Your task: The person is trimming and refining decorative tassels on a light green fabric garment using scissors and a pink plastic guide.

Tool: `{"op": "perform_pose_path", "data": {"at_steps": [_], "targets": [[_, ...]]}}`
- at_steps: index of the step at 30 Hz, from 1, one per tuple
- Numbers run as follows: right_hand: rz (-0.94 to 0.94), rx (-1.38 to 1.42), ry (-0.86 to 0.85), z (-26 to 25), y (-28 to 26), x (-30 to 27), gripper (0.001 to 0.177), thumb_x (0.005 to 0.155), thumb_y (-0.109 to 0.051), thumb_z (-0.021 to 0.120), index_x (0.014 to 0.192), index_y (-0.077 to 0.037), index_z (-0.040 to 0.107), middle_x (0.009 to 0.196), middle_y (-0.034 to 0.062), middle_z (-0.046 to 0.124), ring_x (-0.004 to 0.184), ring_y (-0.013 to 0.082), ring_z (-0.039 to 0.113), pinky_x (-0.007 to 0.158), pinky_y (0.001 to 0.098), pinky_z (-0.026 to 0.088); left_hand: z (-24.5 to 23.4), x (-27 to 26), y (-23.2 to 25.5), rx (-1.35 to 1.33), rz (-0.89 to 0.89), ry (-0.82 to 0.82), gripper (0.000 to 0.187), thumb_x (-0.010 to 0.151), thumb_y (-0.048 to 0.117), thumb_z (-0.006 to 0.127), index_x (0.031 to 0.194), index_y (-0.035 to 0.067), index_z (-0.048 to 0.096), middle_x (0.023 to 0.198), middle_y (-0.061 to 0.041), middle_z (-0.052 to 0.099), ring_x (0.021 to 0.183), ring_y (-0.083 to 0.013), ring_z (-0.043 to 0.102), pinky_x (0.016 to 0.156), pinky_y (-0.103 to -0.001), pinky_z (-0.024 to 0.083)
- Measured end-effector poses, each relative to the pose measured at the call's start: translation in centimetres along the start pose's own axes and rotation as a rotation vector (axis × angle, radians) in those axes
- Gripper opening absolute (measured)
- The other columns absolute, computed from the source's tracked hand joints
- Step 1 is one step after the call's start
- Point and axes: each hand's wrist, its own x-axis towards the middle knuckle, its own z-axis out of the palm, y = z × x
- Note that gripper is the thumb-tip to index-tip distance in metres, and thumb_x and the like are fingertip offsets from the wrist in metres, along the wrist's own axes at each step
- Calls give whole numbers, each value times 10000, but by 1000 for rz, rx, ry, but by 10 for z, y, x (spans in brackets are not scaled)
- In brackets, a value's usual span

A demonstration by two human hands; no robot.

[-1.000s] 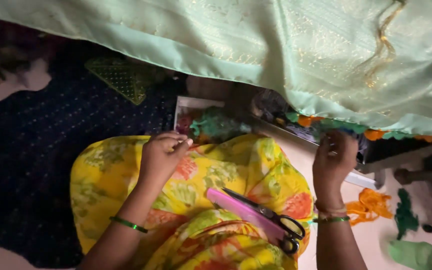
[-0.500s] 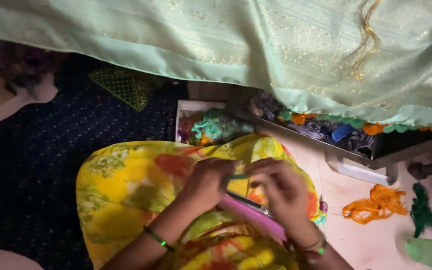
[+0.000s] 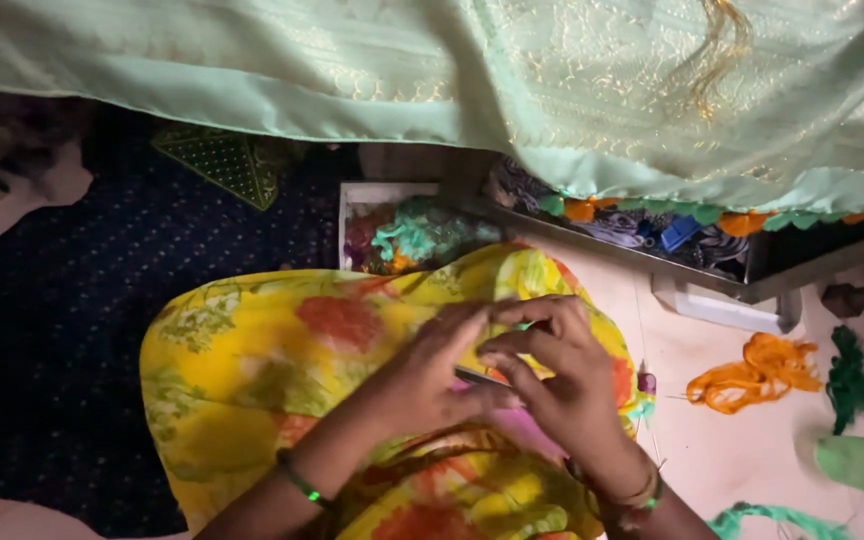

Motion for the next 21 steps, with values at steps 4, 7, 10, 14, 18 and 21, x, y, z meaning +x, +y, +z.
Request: {"op": "perform_pose_path", "data": {"at_steps": [4,7,10,14,18,21], "targets": [[237,174,10,-8,14,-10,100,817,-12,766,906,-58,760,1094,79,667,941,146,660,765,249,562,22,-19,-32,51,-189,-184,133,968,193,657,1032,83,696,1032,-121,714,1092,-288,642,1041,-399,484],[288,420,380,-37,37,-15,66,940,42,698,948,-4,652,1106,65,609,1029,134,597,895,246,506,18,-40,-57,386,-93,-145,143,915,181,694,848,63,650,869,-125,682,984,-304,619,1069,-484,405],[319,545,687,-68,42,-11,91,941,49,665,979,-27,634,1062,66,606,859,127,569,787,237,485,2,-61,-75,501,-171,-146,60,923,117,633,911,78,678,891,-84,718,962,-253,648,1089,-537,376],[294,366,582,-69,47,-30,74,993,24,688,997,-28,636,1075,58,614,941,141,564,890,260,495,-14,-53,-62,527,-302,28,135,879,173,722,951,62,691,1055,-139,721,1079,-320,622,959,-469,447],[99,75,60,-22,32,-25,164,809,-31,746,967,-74,738,1138,50,687,1257,283,585,1114,408,466,9,-26,-40,131,-54,86,283,932,101,731,1206,39,702,1290,-131,692,1252,-295,603,1084,-423,493],[83,150,0,-4,11,-17,159,815,-68,789,968,-101,761,1159,45,681,1277,300,585,1102,419,466,10,-11,-6,-22,-75,49,207,875,63,733,1080,45,745,1245,-111,703,1235,-270,639,1019,-386,535]]}}
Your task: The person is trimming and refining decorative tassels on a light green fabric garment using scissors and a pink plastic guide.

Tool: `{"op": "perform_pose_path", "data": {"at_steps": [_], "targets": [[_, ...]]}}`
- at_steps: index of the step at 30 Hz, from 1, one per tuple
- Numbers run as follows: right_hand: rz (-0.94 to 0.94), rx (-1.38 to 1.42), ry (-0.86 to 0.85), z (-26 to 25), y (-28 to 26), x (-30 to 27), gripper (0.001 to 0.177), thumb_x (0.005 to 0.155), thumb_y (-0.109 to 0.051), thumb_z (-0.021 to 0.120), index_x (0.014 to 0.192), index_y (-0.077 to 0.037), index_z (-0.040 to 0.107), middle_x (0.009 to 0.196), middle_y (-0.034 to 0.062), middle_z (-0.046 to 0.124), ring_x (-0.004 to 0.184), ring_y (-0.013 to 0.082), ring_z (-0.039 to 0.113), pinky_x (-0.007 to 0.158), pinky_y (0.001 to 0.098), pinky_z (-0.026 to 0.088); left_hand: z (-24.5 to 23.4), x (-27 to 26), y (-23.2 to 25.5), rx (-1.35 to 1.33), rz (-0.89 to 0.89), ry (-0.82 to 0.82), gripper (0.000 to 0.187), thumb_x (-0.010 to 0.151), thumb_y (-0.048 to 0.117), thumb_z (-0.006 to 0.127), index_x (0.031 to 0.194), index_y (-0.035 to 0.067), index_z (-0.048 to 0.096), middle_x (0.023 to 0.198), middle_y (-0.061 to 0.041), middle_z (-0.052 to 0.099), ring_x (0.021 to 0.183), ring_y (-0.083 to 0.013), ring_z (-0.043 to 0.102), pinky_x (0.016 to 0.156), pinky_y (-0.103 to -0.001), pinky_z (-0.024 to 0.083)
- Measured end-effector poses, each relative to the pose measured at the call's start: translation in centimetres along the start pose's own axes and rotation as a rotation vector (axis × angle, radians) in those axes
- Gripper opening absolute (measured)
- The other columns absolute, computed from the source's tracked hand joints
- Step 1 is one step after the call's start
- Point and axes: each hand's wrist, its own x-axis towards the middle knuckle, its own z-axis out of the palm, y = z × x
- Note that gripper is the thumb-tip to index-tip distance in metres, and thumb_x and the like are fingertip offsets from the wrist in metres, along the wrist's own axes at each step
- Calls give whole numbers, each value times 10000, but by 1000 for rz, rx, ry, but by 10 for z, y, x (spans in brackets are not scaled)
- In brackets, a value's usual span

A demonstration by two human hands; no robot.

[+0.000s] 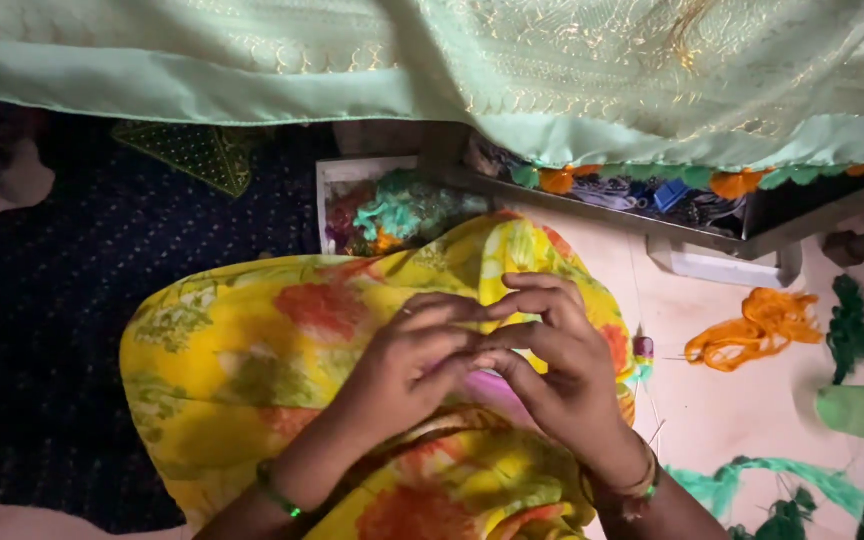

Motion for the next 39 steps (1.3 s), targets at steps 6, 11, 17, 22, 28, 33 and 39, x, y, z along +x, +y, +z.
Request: {"op": "perform_pose_path", "data": {"at_steps": [6,11,17,22,28,33,39], "targets": [[234,34,-107,-3,17,-7,281,828,-114,778,1100,-83,712,1167,77,696,1155,263,660,964,401,546,-5,-16,-23,94,-3,160,123,961,83,720,1068,116,769,1147,-56,791,1107,-200,738,1046,-369,539],[402,-243,-581,14,49,-65,339,847,-252,766,1156,-125,710,1076,101,695,995,301,663,818,416,560,-41,-28,-31,-40,-456,316,216,989,116,650,1172,96,764,1134,-27,805,799,-101,731,689,-264,573],[117,-459,-557,15,57,-90,456,761,-222,759,1186,-76,675,1079,160,655,923,359,609,759,454,535,-64,-17,-13,-27,-437,511,221,1047,86,625,1230,-2,715,1084,-67,781,971,-86,706,901,-228,549],[329,-248,-522,-5,89,-96,423,734,-215,801,1131,-118,692,978,122,678,898,336,644,767,435,541,-76,-21,-9,109,-419,552,208,1071,84,649,1224,-38,721,1094,-90,778,1006,-113,680,958,-243,528],[446,-700,-113,-87,225,-143,335,806,29,627,1126,-56,676,1051,161,706,953,371,682,813,452,556,-85,-35,-22,-10,-368,633,169,1050,70,652,1165,-48,691,1174,-109,744,1038,-140,738,947,-243,564],[584,-673,147,-106,201,-138,138,1035,6,577,1123,-53,665,990,182,694,928,387,684,787,451,550,-89,-35,-13,136,-437,624,183,1034,34,674,1187,-58,712,1095,-131,764,999,-153,724,905,-244,542],[332,-685,-20,-79,193,-159,328,886,50,538,1086,-149,706,1007,138,742,896,354,709,763,428,571,-81,-19,-15,80,-450,610,180,1043,44,674,1192,-49,710,1067,-127,762,1001,-117,714,979,-233,545]]}}
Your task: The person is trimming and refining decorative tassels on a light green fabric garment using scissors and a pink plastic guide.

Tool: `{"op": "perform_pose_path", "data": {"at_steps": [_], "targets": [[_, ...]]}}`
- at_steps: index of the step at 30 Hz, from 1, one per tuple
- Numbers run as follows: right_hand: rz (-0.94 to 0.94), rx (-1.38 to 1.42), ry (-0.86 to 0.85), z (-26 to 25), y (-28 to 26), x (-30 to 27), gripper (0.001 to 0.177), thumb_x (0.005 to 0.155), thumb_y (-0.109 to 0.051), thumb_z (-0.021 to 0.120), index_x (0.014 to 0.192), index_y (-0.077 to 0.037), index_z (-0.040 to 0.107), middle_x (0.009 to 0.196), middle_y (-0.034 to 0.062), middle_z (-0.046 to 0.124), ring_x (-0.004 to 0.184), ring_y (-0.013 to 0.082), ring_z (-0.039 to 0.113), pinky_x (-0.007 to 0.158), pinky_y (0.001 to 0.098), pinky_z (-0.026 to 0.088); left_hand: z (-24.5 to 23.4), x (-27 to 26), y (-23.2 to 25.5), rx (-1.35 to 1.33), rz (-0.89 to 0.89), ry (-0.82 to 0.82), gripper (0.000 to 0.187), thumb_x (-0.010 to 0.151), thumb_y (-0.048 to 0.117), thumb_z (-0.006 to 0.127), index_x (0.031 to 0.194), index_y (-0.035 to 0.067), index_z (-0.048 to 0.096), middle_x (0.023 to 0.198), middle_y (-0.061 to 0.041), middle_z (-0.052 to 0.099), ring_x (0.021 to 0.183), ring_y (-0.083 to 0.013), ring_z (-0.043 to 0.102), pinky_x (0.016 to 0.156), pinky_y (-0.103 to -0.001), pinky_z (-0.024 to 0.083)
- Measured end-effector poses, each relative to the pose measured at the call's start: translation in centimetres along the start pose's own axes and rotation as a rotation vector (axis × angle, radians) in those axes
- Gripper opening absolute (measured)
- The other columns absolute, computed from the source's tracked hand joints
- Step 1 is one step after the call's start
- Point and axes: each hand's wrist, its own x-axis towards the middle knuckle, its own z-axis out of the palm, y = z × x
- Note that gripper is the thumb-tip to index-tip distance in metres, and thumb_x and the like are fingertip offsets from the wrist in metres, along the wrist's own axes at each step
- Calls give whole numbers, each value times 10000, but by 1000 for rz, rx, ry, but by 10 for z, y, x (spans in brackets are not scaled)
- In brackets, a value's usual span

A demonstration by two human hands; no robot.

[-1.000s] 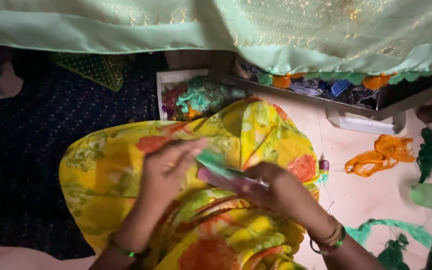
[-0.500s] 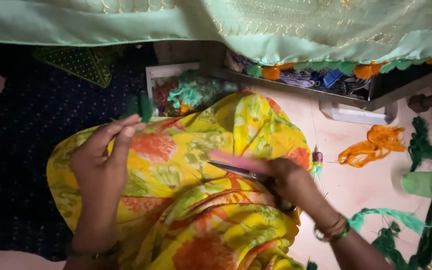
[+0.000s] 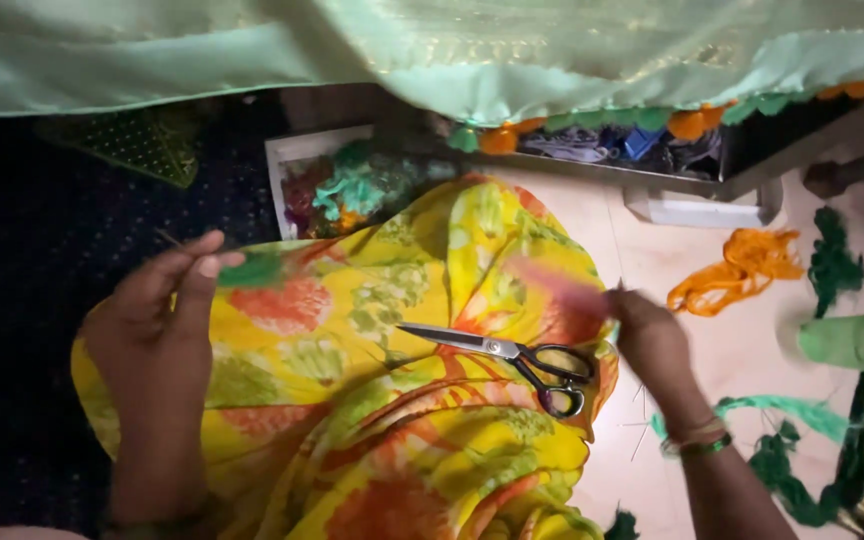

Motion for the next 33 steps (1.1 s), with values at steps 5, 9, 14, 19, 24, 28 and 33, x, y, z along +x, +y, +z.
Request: {"op": "perform_pose_path", "data": {"at_steps": [5,9,14,19,24,28,33], "targets": [[414,147,109,-15,92,-18,212,1002,-27,603,1202,-73,653,1005,145,722,882,305,691,725,396,527,20,12,11,63,-34,-89,193,1031,61,662,1195,-20,725,1068,-99,771,964,-107,704,911,-260,557],[755,889,240,-13,88,-31,233,1039,-123,591,1240,-12,632,945,68,673,776,158,633,644,272,472,74,17,-10,97,-192,-310,216,985,178,673,1176,119,755,1062,-34,786,896,-135,725,762,-316,550],[878,1057,221,-11,31,-33,359,1018,-161,620,1351,-34,580,862,4,560,667,100,510,556,237,406,181,3,6,33,183,-596,189,964,186,712,1108,84,779,1065,-74,797,975,-156,757,867,-290,561],[924,1075,310,-13,24,-48,426,993,-140,639,1397,-43,543,904,3,528,696,81,505,556,230,433,263,-15,41,-254,283,-747,168,1003,163,692,1127,72,761,1072,-80,791,1012,-157,747,910,-296,567],[966,783,492,-15,41,-58,294,1033,-160,624,1268,8,570,1095,49,653,798,111,619,638,295,578,289,-36,-11,-148,361,-715,186,973,133,720,1133,69,790,967,-110,670,932,-198,646,801,-298,538],[905,621,433,2,27,-53,246,1060,-169,613,1225,1,549,1025,108,663,769,169,653,651,327,581,272,-72,-115,-197,3,-863,171,973,150,703,1082,34,764,920,-37,746,813,-115,669,719,-248,542],[80,71,-99,11,-19,-39,209,967,-160,601,1143,-57,559,906,207,697,742,385,703,548,433,531,238,-86,-142,-305,-310,-1005,173,981,115,639,1037,-6,748,866,-29,747,800,-84,696,732,-235,557]]}}
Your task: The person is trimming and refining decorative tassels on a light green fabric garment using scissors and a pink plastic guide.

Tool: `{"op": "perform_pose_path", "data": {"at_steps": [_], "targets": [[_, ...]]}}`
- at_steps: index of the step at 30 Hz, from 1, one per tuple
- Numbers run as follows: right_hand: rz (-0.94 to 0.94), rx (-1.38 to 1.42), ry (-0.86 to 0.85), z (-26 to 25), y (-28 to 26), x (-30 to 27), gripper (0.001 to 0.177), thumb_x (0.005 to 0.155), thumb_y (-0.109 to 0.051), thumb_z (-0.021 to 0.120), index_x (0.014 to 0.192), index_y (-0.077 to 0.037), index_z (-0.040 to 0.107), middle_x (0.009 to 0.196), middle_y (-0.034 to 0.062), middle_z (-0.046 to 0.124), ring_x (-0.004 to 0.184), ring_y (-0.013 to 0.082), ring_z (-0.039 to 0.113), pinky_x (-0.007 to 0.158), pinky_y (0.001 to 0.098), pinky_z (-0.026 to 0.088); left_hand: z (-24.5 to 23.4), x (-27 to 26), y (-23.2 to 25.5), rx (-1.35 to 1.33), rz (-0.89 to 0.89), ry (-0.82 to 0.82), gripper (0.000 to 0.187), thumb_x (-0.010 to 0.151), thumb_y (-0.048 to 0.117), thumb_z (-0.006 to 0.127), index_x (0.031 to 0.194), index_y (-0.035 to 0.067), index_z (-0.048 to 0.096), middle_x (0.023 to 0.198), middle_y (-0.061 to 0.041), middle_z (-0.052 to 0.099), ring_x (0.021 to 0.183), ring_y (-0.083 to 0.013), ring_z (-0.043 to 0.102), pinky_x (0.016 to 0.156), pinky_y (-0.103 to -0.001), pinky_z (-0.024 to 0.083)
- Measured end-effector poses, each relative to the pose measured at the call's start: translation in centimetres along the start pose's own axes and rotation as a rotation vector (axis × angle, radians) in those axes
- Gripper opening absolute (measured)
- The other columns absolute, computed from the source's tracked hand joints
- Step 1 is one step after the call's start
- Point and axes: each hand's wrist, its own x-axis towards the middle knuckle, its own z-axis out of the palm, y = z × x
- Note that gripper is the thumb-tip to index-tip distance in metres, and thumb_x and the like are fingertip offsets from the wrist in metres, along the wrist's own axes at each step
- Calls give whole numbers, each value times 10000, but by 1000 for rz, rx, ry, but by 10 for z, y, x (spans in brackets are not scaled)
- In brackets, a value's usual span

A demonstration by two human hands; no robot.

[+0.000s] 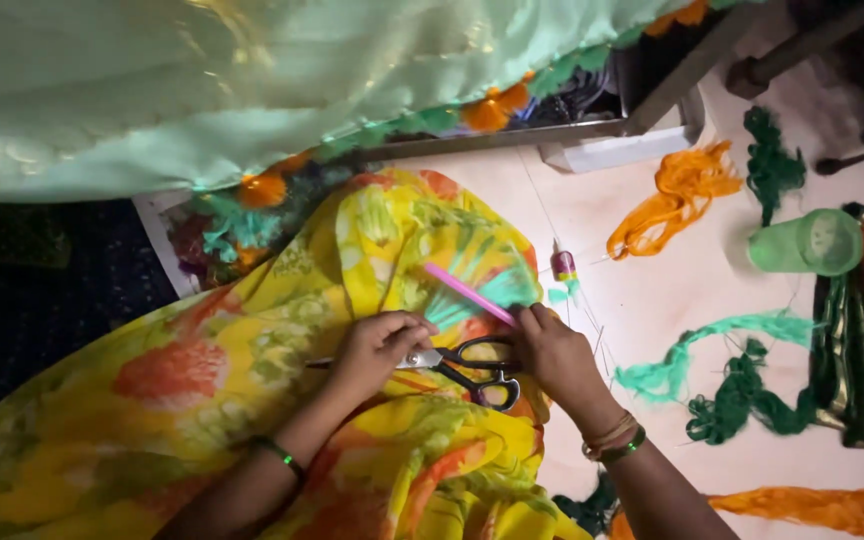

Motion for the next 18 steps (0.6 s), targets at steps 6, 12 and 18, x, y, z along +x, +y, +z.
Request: {"op": "perform_pose_path", "data": {"at_steps": [6,12,18], "targets": [[726,199,219,1,35,11,127,1114,-202,545,1138,-81,573,846,189,697,730,394,691,641,486,528,-12,-9,-6,61,29,85,156,981,91,642,1000,-10,758,804,-41,736,753,-101,677,710,-240,540],[384,11,2,15,21,-2,349,866,-224,707,1172,-101,590,816,163,702,691,420,675,578,513,531,-25,-20,-20,39,40,78,124,978,66,641,990,-26,723,850,-57,737,785,-104,708,755,-257,582],[146,60,48,5,1,4,269,875,-235,730,1088,-130,604,851,137,704,734,387,694,611,475,560,-29,-34,-16,119,65,101,144,982,63,615,1013,-27,723,874,-66,737,776,-126,714,718,-267,587]]}}
